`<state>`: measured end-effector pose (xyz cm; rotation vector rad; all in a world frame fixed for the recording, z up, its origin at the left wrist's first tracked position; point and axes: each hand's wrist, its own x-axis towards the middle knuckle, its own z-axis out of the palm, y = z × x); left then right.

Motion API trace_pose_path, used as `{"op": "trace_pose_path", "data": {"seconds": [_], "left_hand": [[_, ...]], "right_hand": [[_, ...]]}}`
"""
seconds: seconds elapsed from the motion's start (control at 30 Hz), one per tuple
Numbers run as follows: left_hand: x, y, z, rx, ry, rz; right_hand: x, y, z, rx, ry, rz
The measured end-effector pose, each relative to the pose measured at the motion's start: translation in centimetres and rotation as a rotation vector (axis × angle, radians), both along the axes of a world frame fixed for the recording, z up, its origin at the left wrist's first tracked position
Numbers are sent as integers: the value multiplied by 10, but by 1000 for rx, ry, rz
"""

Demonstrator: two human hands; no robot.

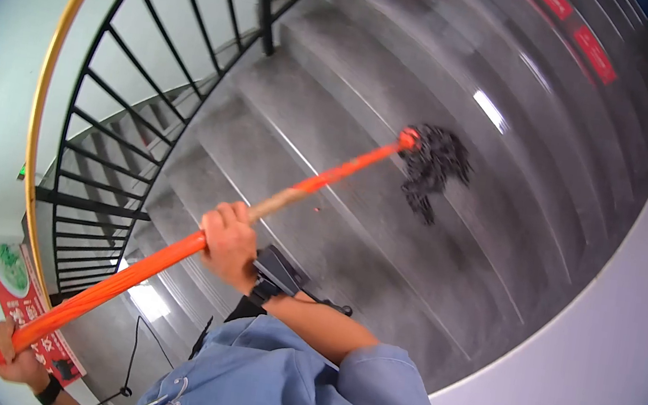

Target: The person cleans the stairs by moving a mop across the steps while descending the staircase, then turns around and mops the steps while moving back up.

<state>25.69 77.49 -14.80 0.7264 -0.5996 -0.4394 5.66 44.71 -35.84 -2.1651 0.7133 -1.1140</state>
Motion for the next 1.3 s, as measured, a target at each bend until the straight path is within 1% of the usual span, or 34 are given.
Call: {"op": "trace_pose_path", "data": {"seconds": [0.03,0.07,0.1,0.13,0.17,0.2,0.23,0.27,0.3,0.33,0.4,0.43,0.47,0.53,0.57,0.6,0.63,0.67,0.7,0.77,0.83,0.9,0.93,0.97,1.03,1.07,1.1,1.13,1.17,1.2,1.23,1.27,1.3], "left_hand": [[-13,8,8,18,-33,86],[-27,15,12,36,-67,169],[-41,11,12,58,-170,139],[-42,17,0,153,-361,252],[-51,16,-8,68,-152,219],[-64,6,-22,94,-152,245],[-78,-7,-36,120,-152,270],[-90,-35,-52,258,-360,355],[-107,-67,-61,346,-411,432],[-118,-88,-66,433,-462,506],[-114,-92,-61,420,-524,482],[-116,-93,-57,421,-568,464],[-115,-85,-53,428,-563,454],[-94,-50,-40,356,-487,522],[-81,-27,-35,412,-688,720],[-86,-35,-18,360,-677,820],[-91,-43,-1,310,-665,922],[-113,-68,30,180,-430,916],[-114,-66,45,181,-429,887],[-102,-54,64,23,-383,828],[-100,-61,73,30,-344,781],[-93,-73,69,75,-263,745],[-97,-94,61,105,-198,725],[-68,-82,36,276,-318,753],[-67,-106,-5,378,-274,552],[-103,-148,-14,310,-104,332],[-120,-172,-33,254,-40,126],[-136,-192,-55,195,28,-74],[-150,-210,-77,218,-3,-233],[-165,-225,-99,233,-33,-387],[-194,-243,-112,258,-56,-507],[-225,-257,-125,282,-79,-620],[-243,-263,-149,300,-337,-638]], "right_hand": [[21,-2,4,12,-89,89],[40,-8,4,10,-104,111],[59,-17,1,3,-118,191],[78,-27,-3,-4,-132,267],[96,-42,-12,-34,-101,323],[114,-57,-26,-66,-68,375],[132,-70,-42,-66,-78,377],[149,-82,-58,-70,-94,341],[157,-90,-69,-75,-110,303],[157,-96,-76,-79,-118,295],[151,-105,-77,-16,74,342],[143,-105,-75,-26,25,369],[133,-100,-74,-17,31,364],[115,-81,-73,-20,2,350],[99,-70,-67,-6,40,373],[82,-58,-59,7,77,389],[67,-47,-50,-11,37,405],[51,-36,-43,-28,1,422],[33,-25,-37,-7,-43,413],[-6,-4,-21,17,-87,377],[-55,11,-6,152,64,288],[-99,21,-6,191,65,203],[-123,23,-9,223,68,142],[-147,22,-15,232,83,118],[-193,19,-37,228,228,-55],[-218,16,-51,219,276,-102],[-246,11,-66,211,328,-147],[-276,9,-78,173,260,-221],[-307,8,-89,128,193,-290],[-338,9,-98,148,249,-359],[-370,12,-108,166,307,-419],[-407,17,-129,174,359,-461],[-443,21,-148,179,409,-499]]}}
